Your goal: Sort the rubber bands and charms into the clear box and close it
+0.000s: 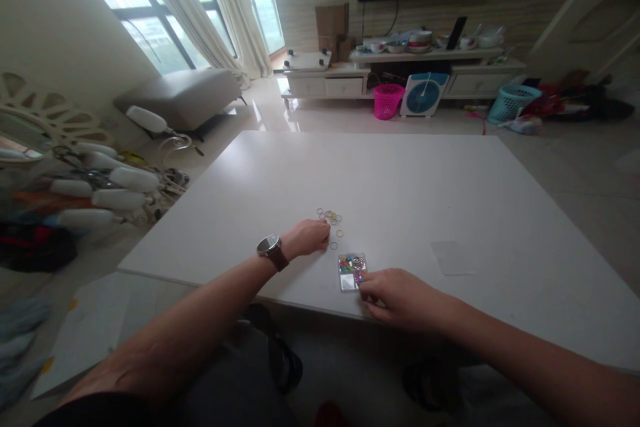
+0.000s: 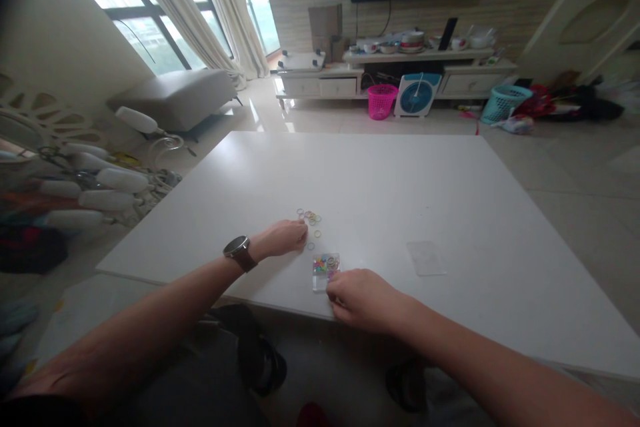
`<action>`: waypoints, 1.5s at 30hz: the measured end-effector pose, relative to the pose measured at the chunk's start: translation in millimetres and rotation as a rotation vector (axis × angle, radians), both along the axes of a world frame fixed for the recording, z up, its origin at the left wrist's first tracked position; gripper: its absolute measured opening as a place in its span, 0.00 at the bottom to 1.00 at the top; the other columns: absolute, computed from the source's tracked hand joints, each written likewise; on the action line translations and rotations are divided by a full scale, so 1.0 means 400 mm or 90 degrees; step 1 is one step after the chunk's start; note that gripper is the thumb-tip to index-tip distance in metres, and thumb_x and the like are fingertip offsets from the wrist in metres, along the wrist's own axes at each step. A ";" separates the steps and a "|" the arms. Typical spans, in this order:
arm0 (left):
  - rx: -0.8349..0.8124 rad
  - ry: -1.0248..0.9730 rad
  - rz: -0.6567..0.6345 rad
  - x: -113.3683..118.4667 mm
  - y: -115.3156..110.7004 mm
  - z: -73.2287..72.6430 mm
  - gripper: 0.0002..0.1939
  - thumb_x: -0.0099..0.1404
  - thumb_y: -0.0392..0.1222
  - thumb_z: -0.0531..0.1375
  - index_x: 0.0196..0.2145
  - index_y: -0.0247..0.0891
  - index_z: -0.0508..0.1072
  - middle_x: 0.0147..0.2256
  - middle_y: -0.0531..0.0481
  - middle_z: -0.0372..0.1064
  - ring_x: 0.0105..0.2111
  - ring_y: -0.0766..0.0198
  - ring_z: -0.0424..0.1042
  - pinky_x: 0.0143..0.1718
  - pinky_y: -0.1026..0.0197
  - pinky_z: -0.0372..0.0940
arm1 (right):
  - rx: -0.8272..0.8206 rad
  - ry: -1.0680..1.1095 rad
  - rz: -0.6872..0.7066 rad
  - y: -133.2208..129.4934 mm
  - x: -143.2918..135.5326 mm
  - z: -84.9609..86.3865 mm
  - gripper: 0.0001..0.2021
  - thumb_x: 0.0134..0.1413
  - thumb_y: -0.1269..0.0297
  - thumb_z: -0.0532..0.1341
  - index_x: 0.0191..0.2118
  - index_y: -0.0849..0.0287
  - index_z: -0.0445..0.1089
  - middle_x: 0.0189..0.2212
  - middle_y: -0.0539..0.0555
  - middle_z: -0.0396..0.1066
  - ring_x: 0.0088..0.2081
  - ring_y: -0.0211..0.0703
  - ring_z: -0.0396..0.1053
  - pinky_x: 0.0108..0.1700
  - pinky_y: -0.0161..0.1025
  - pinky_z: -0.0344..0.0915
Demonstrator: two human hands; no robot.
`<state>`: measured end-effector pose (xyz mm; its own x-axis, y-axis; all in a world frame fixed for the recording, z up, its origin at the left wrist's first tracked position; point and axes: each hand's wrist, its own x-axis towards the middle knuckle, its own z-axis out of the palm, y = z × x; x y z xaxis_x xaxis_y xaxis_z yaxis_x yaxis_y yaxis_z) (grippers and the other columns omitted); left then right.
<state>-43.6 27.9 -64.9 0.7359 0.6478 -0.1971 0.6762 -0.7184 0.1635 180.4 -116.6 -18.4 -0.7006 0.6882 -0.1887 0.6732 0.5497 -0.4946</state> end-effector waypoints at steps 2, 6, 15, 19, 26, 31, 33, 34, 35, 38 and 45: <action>0.001 -0.009 -0.011 -0.001 -0.001 -0.002 0.07 0.62 0.36 0.55 0.32 0.34 0.72 0.34 0.42 0.72 0.31 0.59 0.71 0.32 0.60 0.61 | 0.005 -0.005 0.000 -0.002 0.002 -0.001 0.07 0.58 0.69 0.55 0.33 0.61 0.70 0.37 0.55 0.74 0.36 0.40 0.68 0.35 0.35 0.53; -0.005 -0.042 -0.025 0.002 -0.005 -0.010 0.06 0.64 0.39 0.55 0.35 0.37 0.71 0.37 0.44 0.72 0.35 0.60 0.71 0.36 0.61 0.61 | 0.015 -0.011 0.001 -0.008 0.005 0.001 0.07 0.58 0.68 0.55 0.33 0.61 0.70 0.36 0.54 0.74 0.35 0.40 0.68 0.35 0.35 0.53; -0.060 -0.095 -0.011 0.008 0.004 -0.016 0.08 0.58 0.38 0.59 0.37 0.38 0.71 0.36 0.49 0.72 0.36 0.61 0.70 0.37 0.62 0.61 | 0.000 -0.025 0.002 -0.002 0.003 0.014 0.08 0.59 0.67 0.55 0.32 0.61 0.70 0.34 0.55 0.74 0.33 0.39 0.67 0.33 0.35 0.52; -0.038 -0.083 -0.044 0.017 -0.006 -0.008 0.04 0.61 0.37 0.57 0.34 0.38 0.71 0.36 0.49 0.72 0.35 0.62 0.70 0.36 0.62 0.61 | -0.015 -0.032 0.003 0.002 0.000 0.018 0.08 0.59 0.67 0.55 0.32 0.61 0.70 0.34 0.55 0.74 0.34 0.40 0.68 0.34 0.35 0.52; 0.028 0.000 -0.072 0.038 -0.028 0.002 0.06 0.64 0.36 0.54 0.32 0.35 0.70 0.34 0.44 0.71 0.31 0.60 0.71 0.34 0.59 0.61 | 0.002 -0.036 -0.015 0.011 0.001 0.012 0.08 0.59 0.67 0.55 0.33 0.60 0.71 0.35 0.54 0.75 0.34 0.40 0.69 0.34 0.35 0.53; -0.049 -0.115 -0.072 0.035 -0.044 0.024 0.05 0.66 0.37 0.54 0.34 0.36 0.68 0.34 0.48 0.71 0.33 0.63 0.69 0.35 0.61 0.61 | 0.030 -0.060 -0.130 0.030 0.024 0.015 0.10 0.60 0.62 0.55 0.31 0.58 0.71 0.31 0.52 0.73 0.31 0.39 0.67 0.32 0.35 0.50; -0.074 -0.150 -0.080 0.040 -0.060 0.033 0.05 0.67 0.38 0.54 0.34 0.37 0.67 0.34 0.49 0.70 0.32 0.64 0.68 0.35 0.62 0.60 | 0.041 -0.070 -0.166 0.035 0.032 0.020 0.09 0.59 0.62 0.56 0.31 0.57 0.71 0.30 0.51 0.73 0.31 0.39 0.66 0.32 0.35 0.50; -0.080 -0.160 -0.084 0.046 -0.069 0.037 0.05 0.67 0.38 0.54 0.34 0.37 0.67 0.34 0.49 0.70 0.32 0.64 0.67 0.34 0.62 0.60 | 0.046 -0.075 -0.177 0.037 0.034 0.023 0.09 0.58 0.63 0.56 0.31 0.57 0.71 0.30 0.51 0.73 0.31 0.39 0.66 0.32 0.35 0.50; -0.083 -0.166 -0.088 0.053 -0.077 0.040 0.04 0.67 0.38 0.54 0.35 0.37 0.67 0.35 0.49 0.70 0.33 0.65 0.67 0.34 0.63 0.60 | 0.050 -0.080 -0.185 0.038 0.036 0.026 0.08 0.57 0.63 0.56 0.31 0.56 0.71 0.31 0.51 0.73 0.31 0.39 0.66 0.32 0.35 0.50; -0.070 -0.150 -0.091 0.079 -0.098 0.046 0.04 0.66 0.38 0.54 0.36 0.37 0.68 0.37 0.48 0.70 0.33 0.65 0.68 0.34 0.63 0.60 | 0.053 -0.096 -0.202 0.041 0.033 0.033 0.08 0.56 0.63 0.56 0.31 0.56 0.71 0.31 0.51 0.74 0.31 0.39 0.67 0.32 0.36 0.50; 0.037 -0.055 -0.159 0.136 -0.121 0.060 0.07 0.67 0.39 0.54 0.35 0.35 0.70 0.35 0.46 0.71 0.32 0.61 0.71 0.31 0.60 0.59 | 0.045 -0.124 -0.235 0.050 0.026 0.032 0.09 0.54 0.63 0.56 0.33 0.54 0.74 0.32 0.51 0.76 0.33 0.42 0.70 0.33 0.36 0.52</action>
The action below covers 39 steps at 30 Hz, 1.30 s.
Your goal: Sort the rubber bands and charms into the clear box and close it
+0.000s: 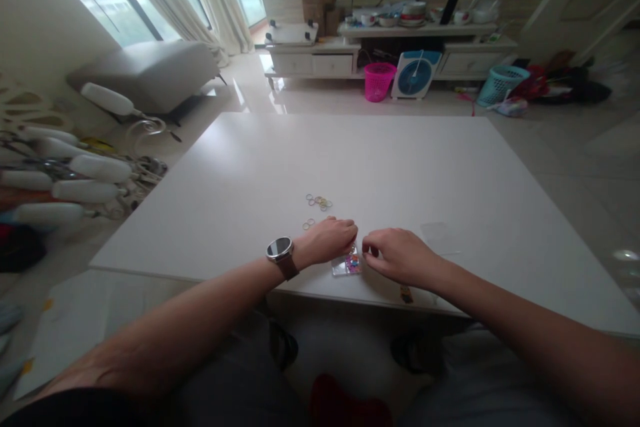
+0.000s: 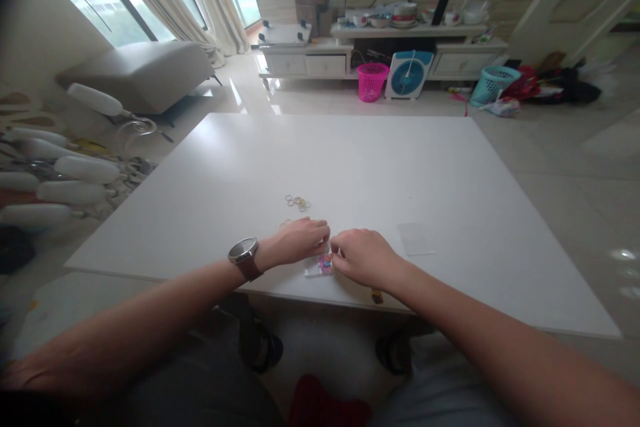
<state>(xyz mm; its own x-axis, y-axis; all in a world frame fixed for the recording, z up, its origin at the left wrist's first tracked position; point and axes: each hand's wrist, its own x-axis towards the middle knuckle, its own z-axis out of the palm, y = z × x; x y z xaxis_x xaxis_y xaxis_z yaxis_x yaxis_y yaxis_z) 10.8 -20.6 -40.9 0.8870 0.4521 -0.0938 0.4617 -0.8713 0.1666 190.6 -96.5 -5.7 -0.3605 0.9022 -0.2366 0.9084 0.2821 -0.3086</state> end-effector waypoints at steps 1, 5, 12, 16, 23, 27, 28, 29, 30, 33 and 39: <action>0.005 0.001 -0.007 0.003 -0.001 0.002 0.07 0.67 0.38 0.55 0.33 0.35 0.71 0.34 0.46 0.71 0.32 0.61 0.71 0.32 0.60 0.60 | -0.001 -0.001 -0.004 0.001 0.001 -0.001 0.09 0.54 0.63 0.56 0.33 0.53 0.74 0.32 0.51 0.76 0.33 0.43 0.70 0.33 0.36 0.52; -0.011 -0.010 -0.013 0.001 0.001 0.008 0.06 0.64 0.37 0.56 0.29 0.37 0.71 0.32 0.49 0.72 0.30 0.62 0.71 0.30 0.60 0.58 | -0.006 0.004 -0.009 0.001 0.006 -0.001 0.09 0.54 0.63 0.56 0.33 0.54 0.75 0.33 0.51 0.76 0.33 0.43 0.70 0.33 0.36 0.53; -0.076 -0.063 0.009 -0.031 0.015 0.007 0.05 0.64 0.40 0.58 0.34 0.39 0.74 0.34 0.50 0.72 0.31 0.64 0.69 0.32 0.62 0.58 | -0.002 0.002 -0.004 -0.002 0.013 -0.010 0.10 0.55 0.62 0.56 0.34 0.53 0.75 0.34 0.51 0.76 0.34 0.43 0.70 0.34 0.36 0.54; -0.086 -0.051 0.034 -0.036 0.007 -0.005 0.07 0.63 0.41 0.58 0.35 0.41 0.76 0.36 0.49 0.71 0.33 0.64 0.69 0.32 0.63 0.58 | -0.016 -0.018 0.004 -0.003 0.014 -0.014 0.10 0.56 0.62 0.56 0.36 0.53 0.75 0.36 0.52 0.77 0.35 0.43 0.70 0.34 0.36 0.55; -0.091 -0.064 0.058 -0.013 -0.020 -0.017 0.08 0.64 0.39 0.56 0.34 0.40 0.76 0.35 0.49 0.72 0.31 0.63 0.70 0.31 0.61 0.58 | -0.039 -0.041 0.010 -0.006 0.007 -0.013 0.11 0.57 0.62 0.56 0.37 0.54 0.76 0.37 0.54 0.76 0.37 0.45 0.71 0.35 0.36 0.56; -0.088 -0.084 0.078 -0.005 -0.016 -0.011 0.07 0.64 0.39 0.56 0.35 0.39 0.75 0.36 0.48 0.73 0.32 0.63 0.70 0.32 0.62 0.59 | -0.046 -0.041 0.014 -0.005 0.004 -0.014 0.10 0.57 0.62 0.56 0.36 0.54 0.75 0.36 0.53 0.76 0.36 0.44 0.71 0.34 0.37 0.55; -0.092 -0.089 0.084 -0.005 -0.013 -0.009 0.07 0.64 0.39 0.57 0.35 0.39 0.75 0.36 0.49 0.73 0.32 0.63 0.70 0.32 0.62 0.59 | -0.047 -0.039 0.014 -0.004 0.004 -0.016 0.10 0.57 0.62 0.56 0.35 0.54 0.75 0.36 0.53 0.76 0.35 0.44 0.71 0.34 0.37 0.55; -0.097 -0.094 0.089 -0.006 -0.009 -0.006 0.06 0.63 0.40 0.57 0.36 0.40 0.74 0.36 0.49 0.73 0.32 0.63 0.70 0.32 0.62 0.58 | -0.048 -0.037 0.013 -0.003 0.005 -0.018 0.10 0.57 0.62 0.56 0.35 0.54 0.74 0.36 0.53 0.76 0.35 0.44 0.71 0.34 0.37 0.55; -0.102 -0.099 0.095 -0.008 -0.005 -0.003 0.06 0.64 0.40 0.57 0.36 0.40 0.74 0.36 0.50 0.73 0.32 0.63 0.69 0.32 0.63 0.58 | -0.049 -0.032 0.011 -0.002 0.005 -0.020 0.10 0.57 0.62 0.56 0.36 0.54 0.74 0.36 0.53 0.76 0.36 0.44 0.71 0.34 0.36 0.55; -0.100 -0.106 0.105 -0.020 0.011 0.008 0.07 0.65 0.40 0.55 0.35 0.39 0.73 0.34 0.50 0.73 0.30 0.64 0.69 0.32 0.63 0.58 | -0.041 0.001 0.014 0.002 0.006 -0.029 0.10 0.57 0.62 0.56 0.40 0.53 0.74 0.38 0.53 0.76 0.38 0.45 0.71 0.37 0.36 0.56; -0.055 -0.106 0.159 -0.076 0.074 0.016 0.09 0.65 0.38 0.53 0.33 0.38 0.73 0.33 0.48 0.73 0.33 0.62 0.70 0.35 0.62 0.59 | -0.049 0.006 0.061 0.002 -0.002 -0.048 0.14 0.60 0.59 0.56 0.48 0.53 0.72 0.41 0.54 0.75 0.39 0.44 0.71 0.37 0.36 0.57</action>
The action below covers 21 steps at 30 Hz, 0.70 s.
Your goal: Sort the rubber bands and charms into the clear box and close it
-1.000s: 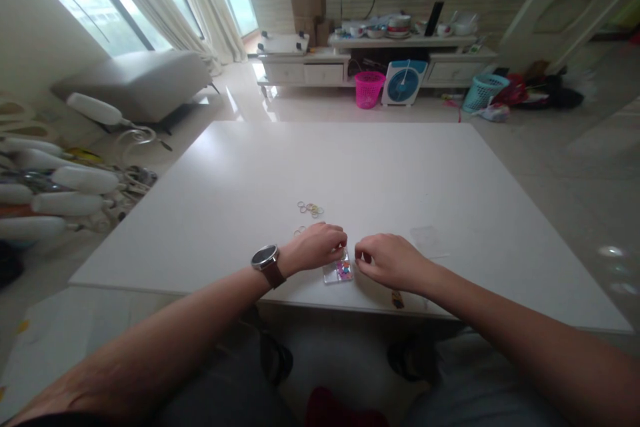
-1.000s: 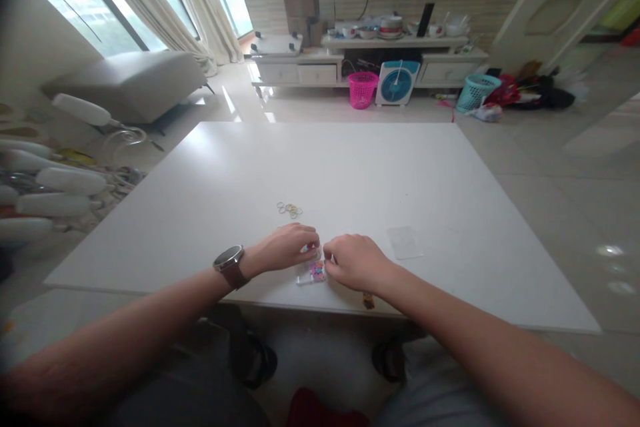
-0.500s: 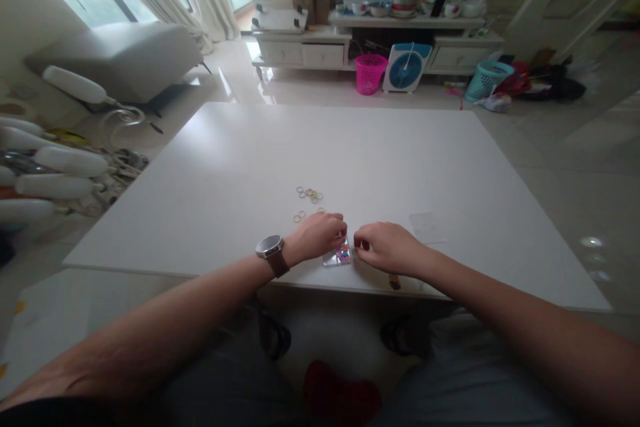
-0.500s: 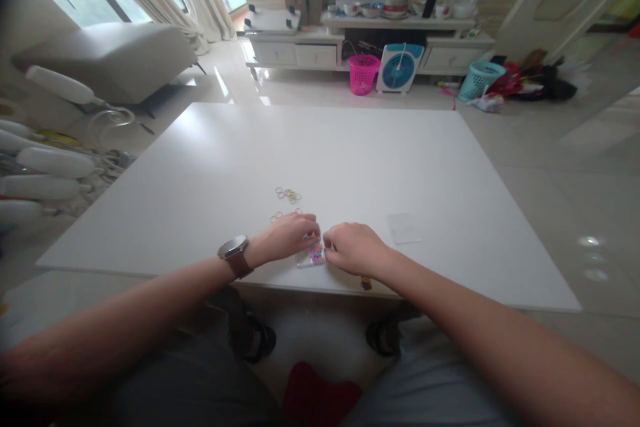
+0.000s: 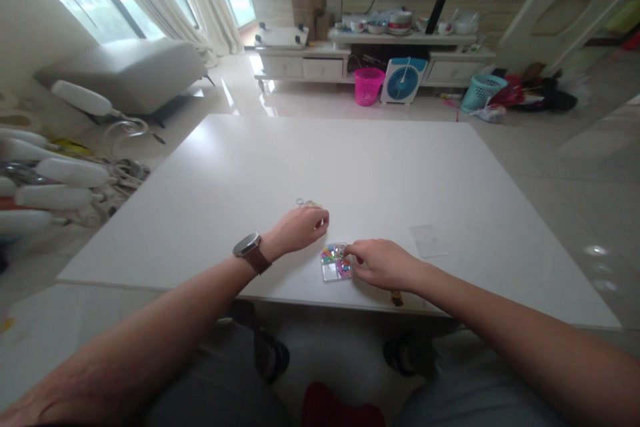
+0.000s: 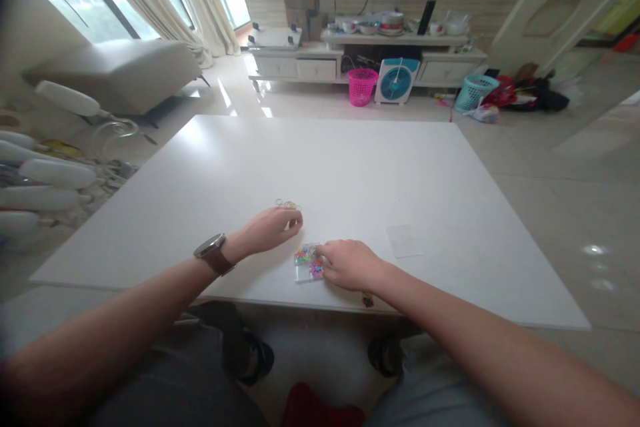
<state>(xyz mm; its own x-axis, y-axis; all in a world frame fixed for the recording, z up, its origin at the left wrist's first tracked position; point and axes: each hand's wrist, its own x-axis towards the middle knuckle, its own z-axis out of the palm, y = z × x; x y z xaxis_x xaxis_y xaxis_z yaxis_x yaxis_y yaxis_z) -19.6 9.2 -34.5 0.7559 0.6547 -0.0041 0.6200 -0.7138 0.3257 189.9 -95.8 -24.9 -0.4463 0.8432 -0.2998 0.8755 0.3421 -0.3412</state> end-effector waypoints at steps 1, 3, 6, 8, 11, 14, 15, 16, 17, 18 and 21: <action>-0.005 0.006 0.015 -0.015 0.015 -0.003 0.08 0.64 0.37 0.53 0.33 0.38 0.73 0.33 0.48 0.73 0.33 0.63 0.70 0.34 0.62 0.59 | -0.004 -0.009 0.003 0.000 -0.001 -0.002 0.13 0.60 0.59 0.56 0.48 0.53 0.72 0.41 0.54 0.75 0.39 0.44 0.71 0.36 0.36 0.57; -0.034 0.029 0.046 -0.046 0.043 -0.009 0.08 0.63 0.38 0.54 0.34 0.38 0.73 0.33 0.48 0.73 0.32 0.63 0.70 0.34 0.62 0.60 | -0.008 -0.021 0.008 -0.001 -0.001 -0.003 0.13 0.60 0.58 0.56 0.47 0.53 0.72 0.41 0.54 0.75 0.39 0.44 0.71 0.36 0.36 0.56; -0.081 0.068 0.087 -0.090 0.072 -0.014 0.08 0.61 0.38 0.56 0.35 0.37 0.75 0.34 0.47 0.74 0.32 0.64 0.70 0.33 0.63 0.61 | -0.002 -0.014 0.006 -0.001 0.000 -0.002 0.13 0.60 0.58 0.56 0.47 0.53 0.71 0.41 0.54 0.75 0.38 0.43 0.71 0.36 0.35 0.56; -0.105 0.083 0.103 -0.110 0.080 -0.012 0.08 0.60 0.38 0.57 0.36 0.36 0.75 0.35 0.47 0.74 0.32 0.64 0.71 0.34 0.64 0.62 | 0.000 -0.009 0.001 -0.001 0.001 -0.002 0.13 0.60 0.57 0.57 0.48 0.53 0.70 0.40 0.54 0.75 0.38 0.43 0.71 0.35 0.35 0.56; -0.129 0.088 0.108 -0.125 0.078 -0.014 0.09 0.58 0.38 0.59 0.37 0.35 0.76 0.36 0.46 0.74 0.32 0.65 0.71 0.34 0.64 0.63 | -0.003 -0.008 -0.005 -0.001 0.001 -0.004 0.14 0.60 0.56 0.56 0.49 0.53 0.70 0.40 0.54 0.75 0.38 0.43 0.71 0.35 0.35 0.55; -0.142 0.077 0.107 -0.127 0.074 -0.030 0.10 0.58 0.39 0.60 0.38 0.36 0.75 0.38 0.46 0.73 0.32 0.65 0.71 0.34 0.65 0.63 | 0.002 0.002 -0.007 0.000 0.002 -0.005 0.14 0.61 0.56 0.56 0.48 0.54 0.70 0.40 0.53 0.74 0.38 0.43 0.71 0.36 0.35 0.55; -0.140 0.065 0.104 -0.126 0.074 -0.037 0.11 0.57 0.39 0.60 0.39 0.36 0.75 0.39 0.47 0.73 0.32 0.65 0.71 0.35 0.64 0.64 | 0.007 0.007 -0.007 0.000 0.002 -0.005 0.13 0.60 0.57 0.56 0.48 0.54 0.70 0.40 0.53 0.74 0.38 0.43 0.70 0.36 0.35 0.55; -0.135 0.052 0.099 -0.124 0.075 -0.045 0.12 0.57 0.39 0.60 0.40 0.37 0.75 0.39 0.47 0.72 0.33 0.65 0.71 0.35 0.64 0.64 | 0.012 0.013 -0.006 0.000 0.001 -0.004 0.13 0.60 0.57 0.57 0.47 0.54 0.70 0.40 0.53 0.74 0.38 0.43 0.70 0.36 0.35 0.55; -0.130 0.041 0.093 -0.121 0.077 -0.052 0.13 0.57 0.39 0.60 0.41 0.37 0.74 0.39 0.47 0.72 0.34 0.65 0.70 0.36 0.64 0.64 | 0.018 0.018 -0.005 -0.001 0.001 -0.003 0.13 0.60 0.57 0.57 0.47 0.54 0.69 0.41 0.53 0.74 0.39 0.43 0.70 0.36 0.35 0.55; -0.128 0.034 0.088 -0.118 0.080 -0.058 0.13 0.58 0.38 0.59 0.42 0.38 0.74 0.39 0.47 0.72 0.34 0.64 0.70 0.36 0.64 0.64 | 0.023 0.023 -0.003 -0.001 0.001 -0.001 0.13 0.60 0.58 0.57 0.47 0.54 0.69 0.41 0.53 0.73 0.39 0.42 0.70 0.36 0.35 0.55; -0.148 0.049 0.084 -0.109 0.093 -0.069 0.11 0.59 0.36 0.57 0.40 0.37 0.74 0.37 0.48 0.72 0.34 0.64 0.70 0.36 0.64 0.63 | 0.028 0.032 0.003 -0.005 0.000 0.005 0.12 0.60 0.58 0.57 0.48 0.55 0.68 0.41 0.53 0.73 0.38 0.42 0.70 0.36 0.35 0.55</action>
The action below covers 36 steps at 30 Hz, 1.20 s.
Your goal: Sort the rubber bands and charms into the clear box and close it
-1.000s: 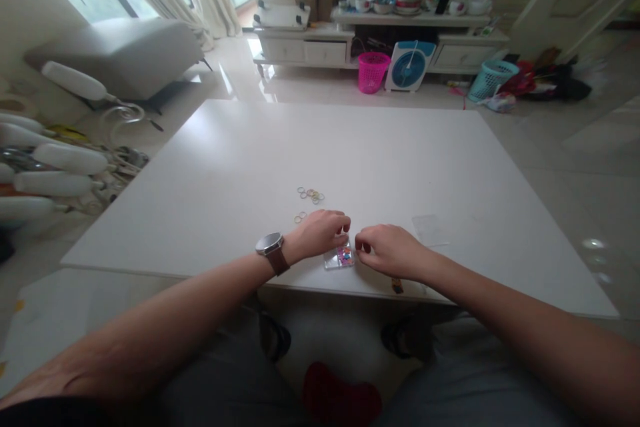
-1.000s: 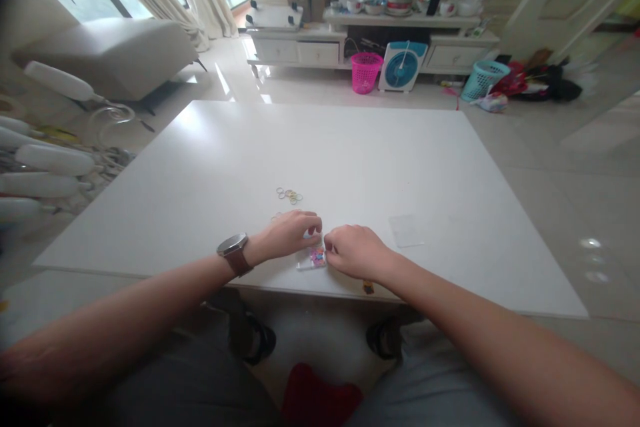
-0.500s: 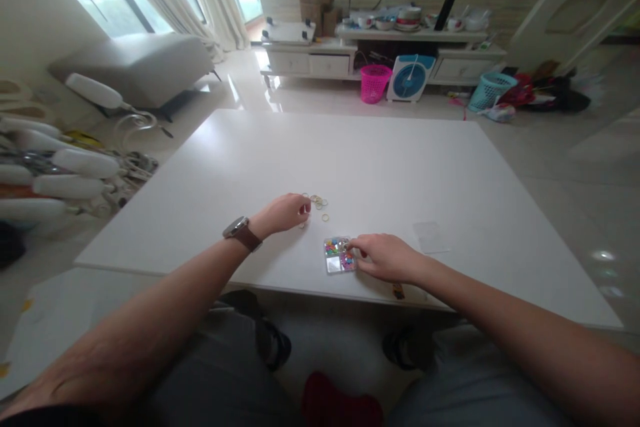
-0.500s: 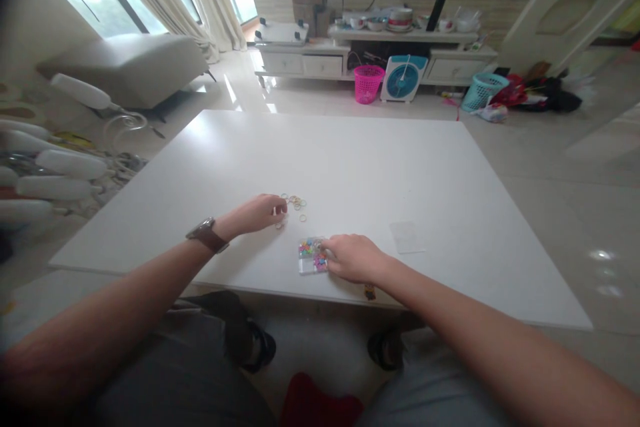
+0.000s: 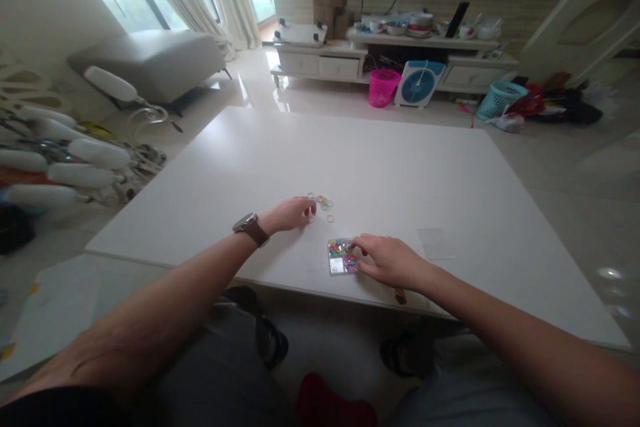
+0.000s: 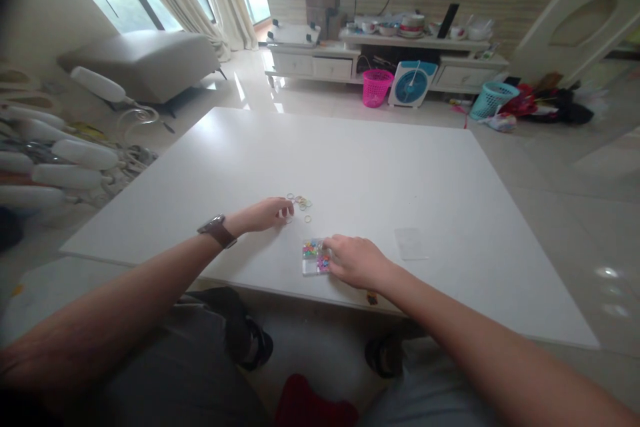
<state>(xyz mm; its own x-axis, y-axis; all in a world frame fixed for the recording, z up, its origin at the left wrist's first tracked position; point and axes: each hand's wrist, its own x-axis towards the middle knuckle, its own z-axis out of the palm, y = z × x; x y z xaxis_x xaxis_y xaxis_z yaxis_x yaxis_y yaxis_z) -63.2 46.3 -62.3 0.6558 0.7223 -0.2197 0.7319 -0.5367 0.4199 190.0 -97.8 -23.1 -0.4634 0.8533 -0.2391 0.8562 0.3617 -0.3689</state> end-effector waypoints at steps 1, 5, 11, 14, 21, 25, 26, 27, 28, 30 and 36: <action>-0.009 0.007 0.001 0.002 0.005 -0.002 0.10 0.59 0.36 0.57 0.39 0.37 0.74 0.36 0.48 0.72 0.34 0.64 0.70 0.35 0.64 0.63 | -0.002 0.003 0.001 -0.001 0.000 0.001 0.12 0.60 0.59 0.57 0.47 0.55 0.68 0.41 0.53 0.72 0.38 0.41 0.70 0.37 0.35 0.56; -0.017 0.024 0.003 0.008 0.019 -0.010 0.07 0.57 0.37 0.58 0.33 0.37 0.74 0.33 0.49 0.73 0.31 0.64 0.70 0.32 0.64 0.61 | -0.007 0.018 0.003 -0.004 0.003 0.003 0.11 0.60 0.59 0.57 0.47 0.55 0.67 0.41 0.53 0.72 0.38 0.41 0.69 0.37 0.35 0.56; -0.025 0.045 -0.012 0.010 0.026 -0.021 0.07 0.55 0.34 0.56 0.29 0.37 0.74 0.29 0.48 0.74 0.28 0.64 0.69 0.30 0.64 0.60 | -0.011 0.018 0.005 -0.005 0.003 0.007 0.12 0.60 0.59 0.57 0.47 0.55 0.68 0.41 0.53 0.72 0.38 0.41 0.69 0.36 0.35 0.56; -0.023 0.050 -0.021 0.007 0.026 -0.013 0.07 0.56 0.35 0.56 0.30 0.37 0.74 0.29 0.48 0.74 0.28 0.64 0.69 0.30 0.64 0.59 | -0.011 0.010 0.005 -0.008 0.003 0.009 0.11 0.60 0.59 0.57 0.46 0.55 0.68 0.41 0.53 0.72 0.37 0.41 0.69 0.36 0.35 0.55; -0.038 0.091 -0.013 0.000 0.018 0.013 0.07 0.56 0.36 0.58 0.32 0.37 0.75 0.31 0.48 0.75 0.29 0.64 0.70 0.29 0.65 0.59 | 0.001 0.009 0.005 -0.013 0.007 0.004 0.10 0.60 0.59 0.56 0.45 0.55 0.68 0.39 0.52 0.72 0.36 0.41 0.69 0.35 0.35 0.53; -0.057 0.109 -0.010 0.000 0.016 0.011 0.07 0.55 0.33 0.57 0.31 0.37 0.76 0.30 0.48 0.75 0.28 0.64 0.69 0.27 0.65 0.58 | -0.009 0.009 0.006 -0.013 0.007 0.006 0.10 0.59 0.60 0.57 0.45 0.55 0.68 0.40 0.53 0.72 0.38 0.41 0.69 0.36 0.35 0.54; -0.058 0.110 -0.010 0.001 0.016 0.010 0.08 0.55 0.32 0.57 0.30 0.36 0.76 0.29 0.48 0.75 0.27 0.64 0.69 0.27 0.65 0.58 | -0.009 0.010 0.006 -0.013 0.007 0.006 0.10 0.59 0.61 0.57 0.45 0.55 0.68 0.40 0.52 0.72 0.38 0.41 0.69 0.36 0.35 0.54; -0.056 0.108 -0.011 0.003 0.017 0.010 0.08 0.55 0.32 0.57 0.30 0.36 0.76 0.29 0.48 0.74 0.27 0.64 0.69 0.27 0.65 0.58 | -0.009 0.011 0.007 -0.013 0.006 0.007 0.10 0.59 0.61 0.57 0.45 0.55 0.68 0.40 0.52 0.72 0.38 0.41 0.69 0.36 0.35 0.54; -0.052 0.104 -0.013 0.005 0.017 0.010 0.08 0.55 0.31 0.57 0.30 0.36 0.76 0.29 0.48 0.74 0.27 0.64 0.69 0.27 0.65 0.58 | -0.009 0.013 0.006 -0.012 0.006 0.007 0.10 0.59 0.61 0.57 0.46 0.55 0.68 0.40 0.52 0.71 0.38 0.41 0.69 0.36 0.35 0.54; -0.036 0.090 -0.016 0.012 0.016 0.012 0.08 0.56 0.32 0.56 0.31 0.36 0.75 0.30 0.48 0.75 0.29 0.64 0.70 0.29 0.65 0.59 | -0.008 0.017 0.005 -0.012 0.006 0.006 0.10 0.59 0.60 0.57 0.45 0.55 0.68 0.39 0.52 0.71 0.37 0.41 0.69 0.36 0.35 0.55; 0.023 0.050 -0.031 0.032 0.007 0.010 0.07 0.58 0.34 0.57 0.33 0.36 0.75 0.33 0.47 0.75 0.33 0.62 0.71 0.34 0.64 0.62 | -0.008 0.012 0.001 -0.010 0.004 0.003 0.09 0.59 0.60 0.57 0.44 0.54 0.68 0.38 0.51 0.71 0.37 0.41 0.69 0.36 0.35 0.55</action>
<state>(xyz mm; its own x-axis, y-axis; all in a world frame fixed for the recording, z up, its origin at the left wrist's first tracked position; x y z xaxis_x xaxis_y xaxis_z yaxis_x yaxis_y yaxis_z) -50.3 49.1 -58.3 0.6722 0.6983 -0.2461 0.7344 -0.5865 0.3416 191.6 -101.6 -21.8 -0.4694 0.8495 -0.2408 0.8483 0.3583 -0.3899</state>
